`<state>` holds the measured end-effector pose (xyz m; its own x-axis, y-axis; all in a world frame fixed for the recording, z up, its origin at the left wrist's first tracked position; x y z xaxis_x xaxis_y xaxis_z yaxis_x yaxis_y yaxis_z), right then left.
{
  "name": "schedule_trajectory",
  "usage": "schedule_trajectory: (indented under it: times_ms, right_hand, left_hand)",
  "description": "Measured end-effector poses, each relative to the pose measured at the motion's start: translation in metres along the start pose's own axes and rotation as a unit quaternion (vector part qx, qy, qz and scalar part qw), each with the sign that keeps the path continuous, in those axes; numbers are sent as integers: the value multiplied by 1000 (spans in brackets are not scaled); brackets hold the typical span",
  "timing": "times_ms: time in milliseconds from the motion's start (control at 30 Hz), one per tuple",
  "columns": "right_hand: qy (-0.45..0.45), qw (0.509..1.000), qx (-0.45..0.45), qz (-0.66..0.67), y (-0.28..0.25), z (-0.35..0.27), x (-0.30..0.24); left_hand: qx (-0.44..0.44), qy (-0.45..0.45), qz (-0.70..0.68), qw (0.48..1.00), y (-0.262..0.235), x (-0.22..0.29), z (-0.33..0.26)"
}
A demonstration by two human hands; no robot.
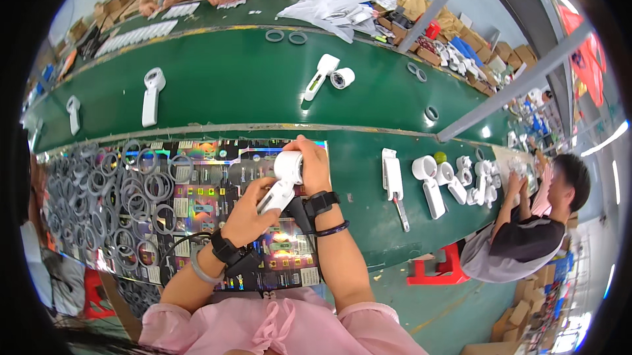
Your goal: The person is assembling small handheld fans on an assembly line.
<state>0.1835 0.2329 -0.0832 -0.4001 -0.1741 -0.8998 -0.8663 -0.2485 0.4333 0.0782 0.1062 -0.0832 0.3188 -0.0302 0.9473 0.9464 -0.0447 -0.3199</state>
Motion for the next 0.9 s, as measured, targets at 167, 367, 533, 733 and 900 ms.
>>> schedule_trajectory:
  times_ms: [167,367,533,733,900]
  right_hand:
    - [-24,980,99,172,-41,9,-5]
    - [-25,961,134,240,-51,8,11]
    - [-62,968,134,204,-54,9,12]
    - [-71,979,123,145,-42,11,19]
    - [-85,988,128,-14,-57,12,24]
  left_hand:
    - [35,-60,2,998,-5,6,13]
    - [36,-135,-200,970,-17,1,22]
    - [37,-144,-219,964,-55,2,79]
    - [125,-179,-279,935,-146,-92,173]
    - [284,-307,-72,905,-201,-155,211]
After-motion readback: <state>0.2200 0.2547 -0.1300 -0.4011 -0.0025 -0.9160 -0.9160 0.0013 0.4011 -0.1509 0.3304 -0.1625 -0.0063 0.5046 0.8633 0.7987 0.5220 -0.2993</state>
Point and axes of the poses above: each hand's wrist, its own z-axis towards the middle knuckle, its own y-axis out of the palm, x = y × z, the point moved 8 cm from there along z, towards the middle knuckle, and after that the axes turned 15 degrees about z, right-handed, at the moved point
